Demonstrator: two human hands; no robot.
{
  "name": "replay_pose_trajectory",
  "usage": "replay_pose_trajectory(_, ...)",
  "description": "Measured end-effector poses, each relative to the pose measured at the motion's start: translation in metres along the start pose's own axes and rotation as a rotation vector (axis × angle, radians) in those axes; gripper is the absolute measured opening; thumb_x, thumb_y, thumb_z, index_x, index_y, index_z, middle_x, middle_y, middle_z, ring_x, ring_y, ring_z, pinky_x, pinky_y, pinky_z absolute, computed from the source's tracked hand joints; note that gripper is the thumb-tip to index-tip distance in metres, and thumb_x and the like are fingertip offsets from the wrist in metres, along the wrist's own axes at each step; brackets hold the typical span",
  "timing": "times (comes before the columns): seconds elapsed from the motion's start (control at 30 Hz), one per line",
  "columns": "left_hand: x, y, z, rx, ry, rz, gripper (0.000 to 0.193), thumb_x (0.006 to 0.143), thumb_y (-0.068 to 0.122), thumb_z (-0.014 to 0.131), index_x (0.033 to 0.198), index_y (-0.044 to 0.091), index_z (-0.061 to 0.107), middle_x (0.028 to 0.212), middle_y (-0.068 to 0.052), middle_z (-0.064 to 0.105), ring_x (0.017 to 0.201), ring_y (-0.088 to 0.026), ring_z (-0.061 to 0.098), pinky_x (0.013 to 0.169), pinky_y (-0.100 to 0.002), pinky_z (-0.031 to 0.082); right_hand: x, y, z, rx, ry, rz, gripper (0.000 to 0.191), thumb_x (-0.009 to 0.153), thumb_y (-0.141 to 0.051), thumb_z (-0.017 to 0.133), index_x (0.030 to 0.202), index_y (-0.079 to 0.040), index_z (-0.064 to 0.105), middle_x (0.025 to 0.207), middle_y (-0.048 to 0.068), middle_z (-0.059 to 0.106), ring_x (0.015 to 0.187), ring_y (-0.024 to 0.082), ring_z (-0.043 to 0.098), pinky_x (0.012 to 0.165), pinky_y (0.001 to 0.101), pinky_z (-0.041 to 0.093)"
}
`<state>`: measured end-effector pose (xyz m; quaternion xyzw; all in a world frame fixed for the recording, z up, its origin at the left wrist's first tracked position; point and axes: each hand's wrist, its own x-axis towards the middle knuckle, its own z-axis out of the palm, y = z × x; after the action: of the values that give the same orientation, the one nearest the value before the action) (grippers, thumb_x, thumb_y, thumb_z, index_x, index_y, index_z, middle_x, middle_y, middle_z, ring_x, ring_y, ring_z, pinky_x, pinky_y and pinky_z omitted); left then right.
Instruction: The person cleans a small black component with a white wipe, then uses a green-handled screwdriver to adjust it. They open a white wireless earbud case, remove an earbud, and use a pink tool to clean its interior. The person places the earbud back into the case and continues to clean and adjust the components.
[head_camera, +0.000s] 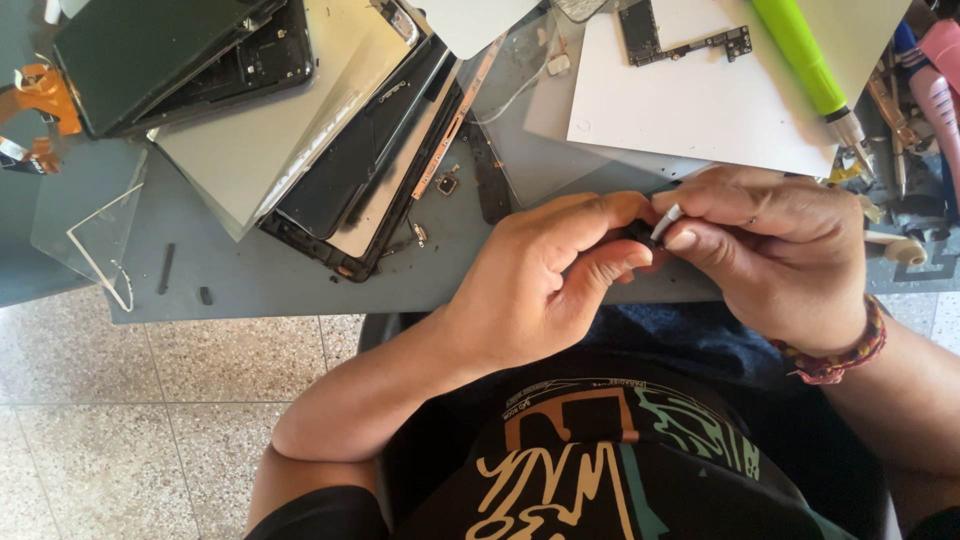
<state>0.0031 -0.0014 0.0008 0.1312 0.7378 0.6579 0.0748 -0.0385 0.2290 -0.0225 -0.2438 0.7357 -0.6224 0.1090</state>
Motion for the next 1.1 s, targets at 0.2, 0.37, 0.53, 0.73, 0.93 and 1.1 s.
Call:
replay_pose_trajectory(0.2, -0.001, 0.000, 0.001, 0.011, 0.008, 0.006, 0.026, 0.110, 0.013, 0.064, 0.132, -0.001, 0.063, 0.102, -0.008, 0.075, 0.088, -0.012, 0.079, 0.079, -0.024, 0.064, 0.002, 0.003, -0.001, 0.076, 0.002, 0.008, 0.018, 0.097, -0.005, 0.074, 0.112, 0.003, 0.071, 0.108, 0.016, 0.075, 0.094, 0.015, 0.075, 0.082, 0.0220, 0.063)
replay_pose_trajectory(0.37, 0.000, -0.004, 0.005, 0.021, 0.025, 0.022, 0.026, 0.106, 0.014, 0.068, 0.128, 0.000, 0.064, 0.104, -0.009, 0.075, 0.092, -0.014, 0.080, 0.078, -0.023, 0.065, -0.002, 0.005, -0.003, 0.045, -0.028, -0.027, 0.018, 0.095, -0.005, 0.075, 0.110, 0.005, 0.072, 0.101, 0.014, 0.076, 0.088, 0.015, 0.075, 0.075, 0.0202, 0.062)
replay_pose_trajectory(0.53, 0.001, -0.006, 0.002, -0.095, 0.019, -0.012, 0.026, 0.106, 0.014, 0.069, 0.128, 0.000, 0.067, 0.100, -0.007, 0.076, 0.091, -0.011, 0.077, 0.081, -0.022, 0.064, -0.008, 0.009, 0.000, 0.333, 0.022, 0.076, 0.017, 0.102, -0.001, 0.070, 0.116, 0.008, 0.068, 0.101, 0.017, 0.074, 0.086, 0.020, 0.075, 0.080, 0.0288, 0.064)
replay_pose_trajectory(0.73, 0.002, -0.007, -0.003, -0.147, 0.018, -0.026, 0.027, 0.106, 0.012, 0.071, 0.130, 0.001, 0.066, 0.100, -0.006, 0.075, 0.087, -0.008, 0.073, 0.079, -0.020, 0.061, -0.010, 0.012, 0.003, 0.690, 0.096, 0.098, 0.010, 0.113, 0.004, 0.059, 0.121, 0.010, 0.059, 0.107, 0.021, 0.069, 0.097, 0.029, 0.074, 0.087, 0.0415, 0.066)
replay_pose_trajectory(0.93, 0.001, -0.010, -0.006, -0.216, -0.022, 0.025, 0.025, 0.107, 0.009, 0.069, 0.131, 0.001, 0.063, 0.108, -0.008, 0.075, 0.098, -0.010, 0.074, 0.090, -0.023, 0.063, -0.010, 0.011, 0.004, 0.659, 0.124, 0.069, 0.006, 0.111, 0.005, 0.056, 0.117, 0.006, 0.058, 0.109, 0.020, 0.067, 0.097, 0.027, 0.073, 0.085, 0.0392, 0.066)
replay_pose_trajectory(1.1, 0.000, -0.012, -0.009, -0.261, -0.052, 0.039, 0.027, 0.110, 0.012, 0.069, 0.133, 0.001, 0.061, 0.114, -0.009, 0.076, 0.106, -0.011, 0.076, 0.096, -0.023, 0.064, -0.007, 0.006, 0.005, 0.633, 0.108, 0.059, 0.007, 0.110, 0.005, 0.056, 0.117, 0.006, 0.058, 0.110, 0.019, 0.067, 0.097, 0.025, 0.074, 0.085, 0.0380, 0.066)
